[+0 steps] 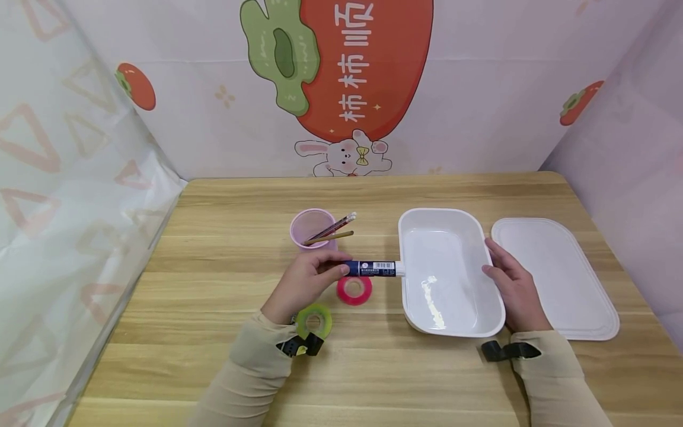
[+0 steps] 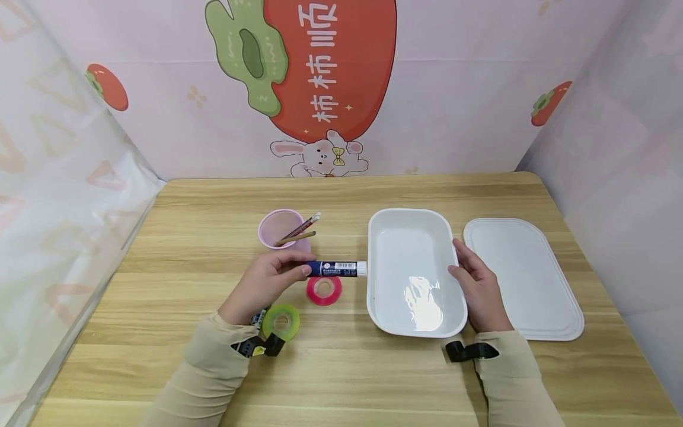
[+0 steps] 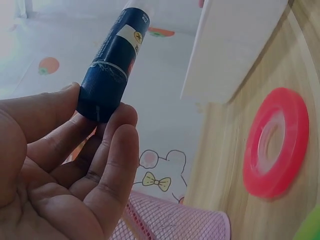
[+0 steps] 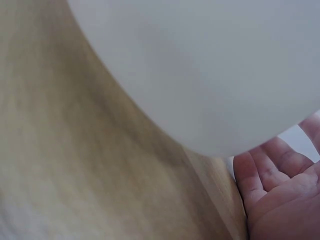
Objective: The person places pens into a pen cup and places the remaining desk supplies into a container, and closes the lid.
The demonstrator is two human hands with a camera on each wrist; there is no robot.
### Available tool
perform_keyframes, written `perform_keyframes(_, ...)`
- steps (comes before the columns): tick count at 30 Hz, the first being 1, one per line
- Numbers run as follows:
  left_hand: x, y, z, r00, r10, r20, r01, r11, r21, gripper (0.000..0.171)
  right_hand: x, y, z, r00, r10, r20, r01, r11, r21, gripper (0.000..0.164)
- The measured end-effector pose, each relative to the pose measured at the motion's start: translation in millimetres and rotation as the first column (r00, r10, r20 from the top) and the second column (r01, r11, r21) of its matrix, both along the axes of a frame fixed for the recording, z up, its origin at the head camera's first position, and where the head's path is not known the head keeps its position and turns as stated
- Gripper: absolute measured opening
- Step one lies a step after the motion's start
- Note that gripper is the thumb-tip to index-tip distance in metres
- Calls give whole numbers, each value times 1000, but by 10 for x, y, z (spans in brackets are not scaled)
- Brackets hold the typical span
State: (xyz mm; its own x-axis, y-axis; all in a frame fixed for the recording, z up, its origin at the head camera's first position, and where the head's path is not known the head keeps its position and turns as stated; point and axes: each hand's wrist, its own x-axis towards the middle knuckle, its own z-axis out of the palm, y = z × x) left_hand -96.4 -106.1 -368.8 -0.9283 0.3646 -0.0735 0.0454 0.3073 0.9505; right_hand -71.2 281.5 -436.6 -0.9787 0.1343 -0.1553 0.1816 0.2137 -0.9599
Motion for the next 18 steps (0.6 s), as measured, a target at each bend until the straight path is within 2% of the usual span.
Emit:
perform_keyframes(8, 6, 152, -47, 1000, -26, -12, 27, 999, 28, 22, -8, 16, -5, 1000, -5, -2, 5, 1000, -24, 55)
perform_keyframes(18, 37, 345, -99, 998, -35, 47, 35, 999, 11, 19, -12, 13, -6, 1000, -8, 0, 8, 1000, -30, 55)
